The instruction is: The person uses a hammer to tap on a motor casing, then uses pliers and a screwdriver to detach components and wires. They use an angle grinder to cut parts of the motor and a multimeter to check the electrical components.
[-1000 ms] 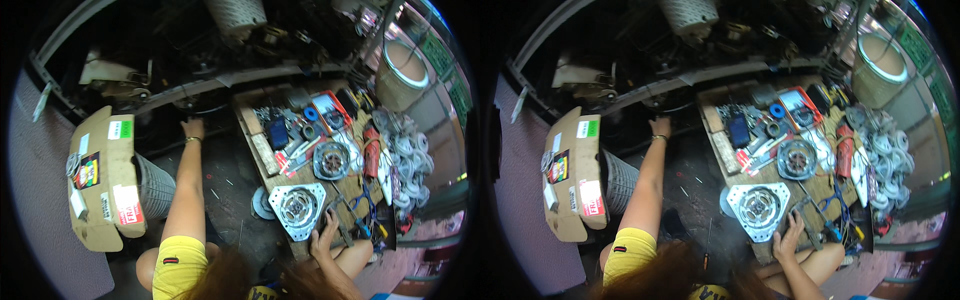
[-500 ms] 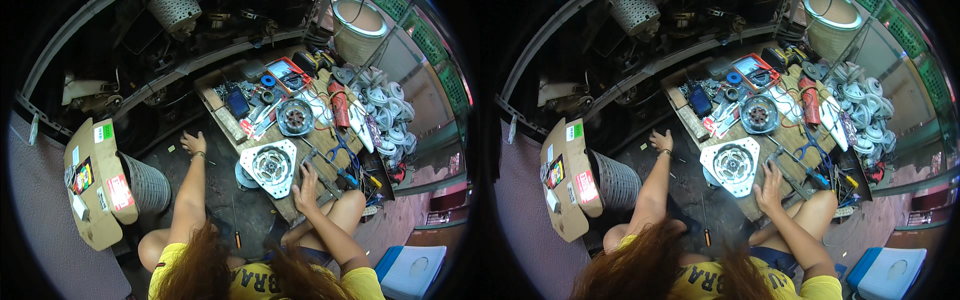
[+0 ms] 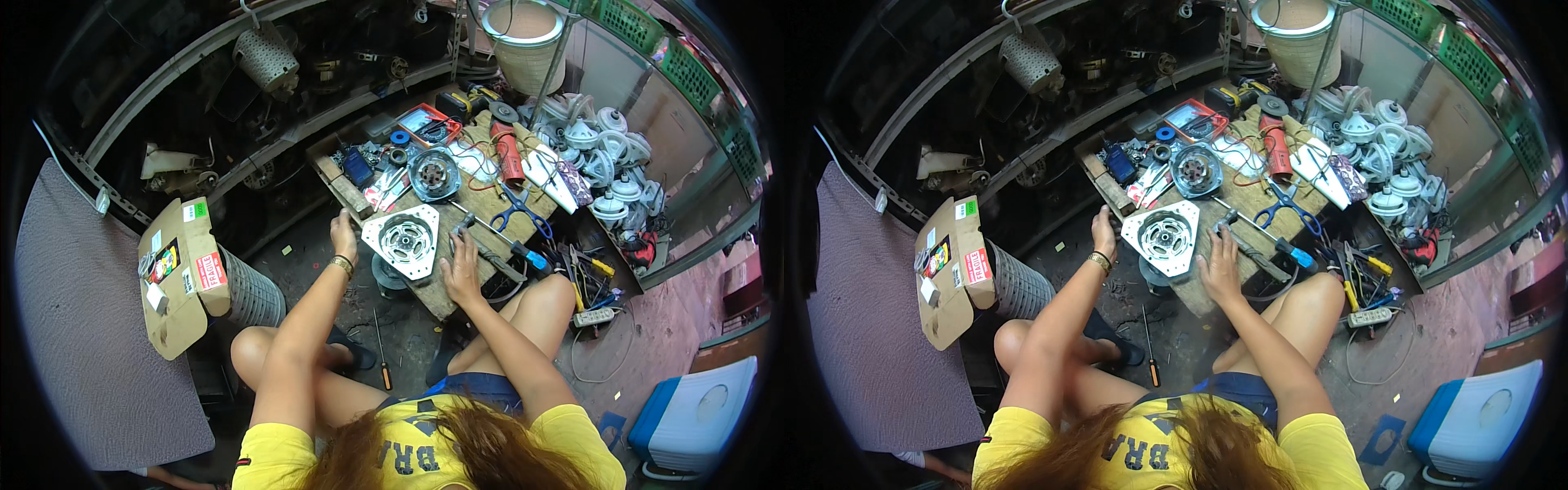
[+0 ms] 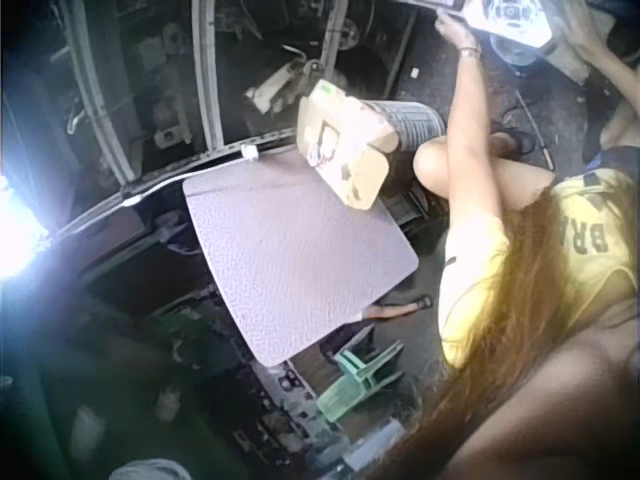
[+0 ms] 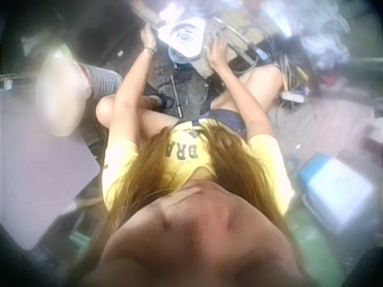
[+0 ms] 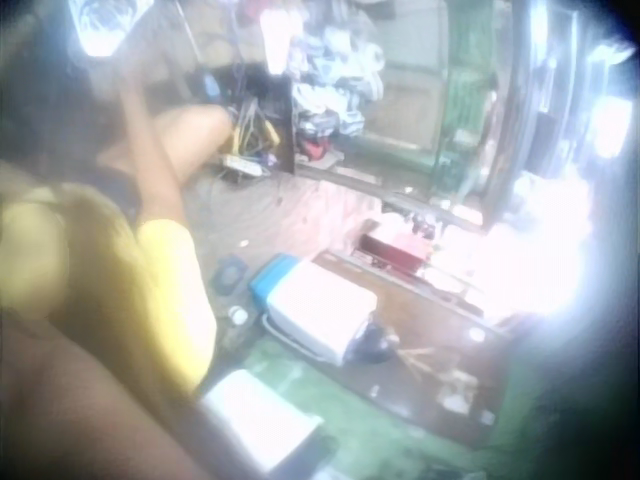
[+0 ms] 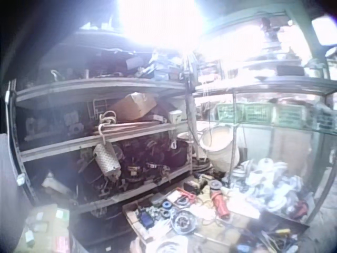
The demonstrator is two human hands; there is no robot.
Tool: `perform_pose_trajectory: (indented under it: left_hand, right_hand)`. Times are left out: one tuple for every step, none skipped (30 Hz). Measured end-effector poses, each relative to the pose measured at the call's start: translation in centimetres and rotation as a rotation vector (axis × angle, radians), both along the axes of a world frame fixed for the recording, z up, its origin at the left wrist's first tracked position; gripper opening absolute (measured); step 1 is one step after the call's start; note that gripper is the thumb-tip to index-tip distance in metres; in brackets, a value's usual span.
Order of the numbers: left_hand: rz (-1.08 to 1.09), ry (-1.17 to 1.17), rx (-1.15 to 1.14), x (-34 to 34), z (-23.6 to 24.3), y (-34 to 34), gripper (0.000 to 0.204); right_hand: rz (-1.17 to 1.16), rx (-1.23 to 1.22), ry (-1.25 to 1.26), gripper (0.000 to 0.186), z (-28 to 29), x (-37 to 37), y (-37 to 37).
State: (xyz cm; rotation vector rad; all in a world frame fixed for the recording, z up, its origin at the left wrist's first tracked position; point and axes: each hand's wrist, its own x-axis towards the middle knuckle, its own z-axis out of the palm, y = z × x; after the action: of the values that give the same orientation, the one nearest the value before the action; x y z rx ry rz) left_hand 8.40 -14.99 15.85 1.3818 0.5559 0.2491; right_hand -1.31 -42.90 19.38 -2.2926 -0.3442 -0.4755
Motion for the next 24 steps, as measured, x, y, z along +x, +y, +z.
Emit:
perform_pose_trajectory:
  left_hand:
    - [-0.147,0.029,0.162,0.2,1.4,0.2,0.048]
    - [-0.260,0.069,0.244,-0.4,2.3,-0.4,0.046]
    - [-0.370,0.109,0.327,-1.0,3.0,-1.1,0.045]
    - [-0.480,0.151,0.409,-1.8,4.5,-1.9,0.045]
    - [-0.513,0.152,0.449,-2.2,4.9,-2.0,0.047]
    - [-0.510,0.170,0.387,-2.5,5.4,-2.0,0.046]
    - [-0.504,0.185,0.324,-2.7,6.0,-1.9,0.044]
    - [-0.497,0.199,0.261,-3.0,6.6,-1.9,0.042]
    - [-0.437,0.207,0.171,-3.6,7.0,-1.9,0.028]
    - [-0.466,0.233,0.104,-3.8,7.3,-1.8,0.025]
    - [-0.494,0.258,0.037,-4.1,7.6,-1.3,0.022]
    - [-0.521,0.283,-0.029,-4.4,7.9,-1.1,0.018]
    - [-0.511,0.329,-0.017,-5.5,9.5,-3.2,0.016]
    - [-0.528,0.339,0.013,-6.1,9.6,-3.4,0.018]
    - [-0.496,0.325,-0.023,-6.8,9.6,-3.8,0.019]
    - [-0.463,0.307,-0.056,-7.4,9.8,-4.1,0.021]
    - [-0.435,0.313,-0.027,-7.6,10.0,-4.1,0.024]
    - [-0.470,0.281,-0.037,-7.9,10.2,-3.7,0.025]
    - [-0.462,0.209,-0.029,-7.7,10.0,-2.9,0.024]
    - [-0.475,0.144,-0.028,-7.7,10.4,-3.0,0.023]
    - [-0.461,0.096,-0.020,-7.5,10.8,-2.9,0.023]
    - [-0.458,0.055,-0.015,-7.7,12.4,-3.3,0.022]
    - [-0.413,0.013,-0.105,-7.8,13.9,-3.5,0.025]
    - [-0.357,-0.057,-0.206,-7.1,13.6,-2.3,0.023]
  right_hand:
    - [-0.002,0.005,-0.012,0.059,-0.1,0.0,0.0]
    - [-0.004,0.011,-0.023,0.059,-0.3,-0.1,-0.1]
    - [0.000,0.017,-0.027,0.058,-0.4,-0.1,-0.2]
    - [-0.005,0.015,-0.041,0.058,-0.4,-0.2,-0.3]
    - [-0.008,0.013,-0.056,0.058,-0.5,-0.2,-0.4]
    - [-0.012,0.011,-0.071,0.057,-0.6,-0.2,-0.5]
    - [-0.012,0.017,-0.072,0.057,-0.5,-0.1,-0.5]
    - [-0.013,0.023,-0.073,0.056,-0.5,-0.1,-0.4]
    - [-0.013,0.030,-0.075,0.055,-0.5,-0.1,-0.3]
    - [-0.019,0.038,-0.079,0.054,-0.5,-0.1,-0.4]
    - [-0.025,0.048,-0.083,0.054,-0.5,-0.1,-0.4]
    - [-0.031,0.058,-0.087,0.053,-0.4,0.0,-0.2]
    - [-0.065,0.090,-0.100,0.049,-0.6,0.0,-0.9]
    - [-0.081,0.100,-0.114,0.049,-0.6,0.1,-0.9]
    - [-0.097,0.110,-0.129,0.049,-0.7,0.2,-0.9]
    - [-0.112,0.123,-0.147,0.048,-0.5,0.7,-0.7]
    - [-0.122,0.258,-0.095,0.048,0.0,1.4,-0.4]
    - [-0.128,0.394,-0.040,0.049,0.6,2.4,0.1]
    - [-0.125,0.530,0.021,0.049,1.2,3.2,0.9]
    - [-0.158,0.513,-0.030,0.050,1.2,4.8,0.7]
    - [-0.187,0.497,-0.081,0.052,1.7,7.3,0.6]
    - [-0.229,0.477,-0.126,0.053,1.3,9.8,-0.1]
    - [-0.263,0.488,-0.037,0.058,1.1,12.0,-0.9]
    - [-0.277,0.508,0.041,0.064,1.7,14.5,-1.0]
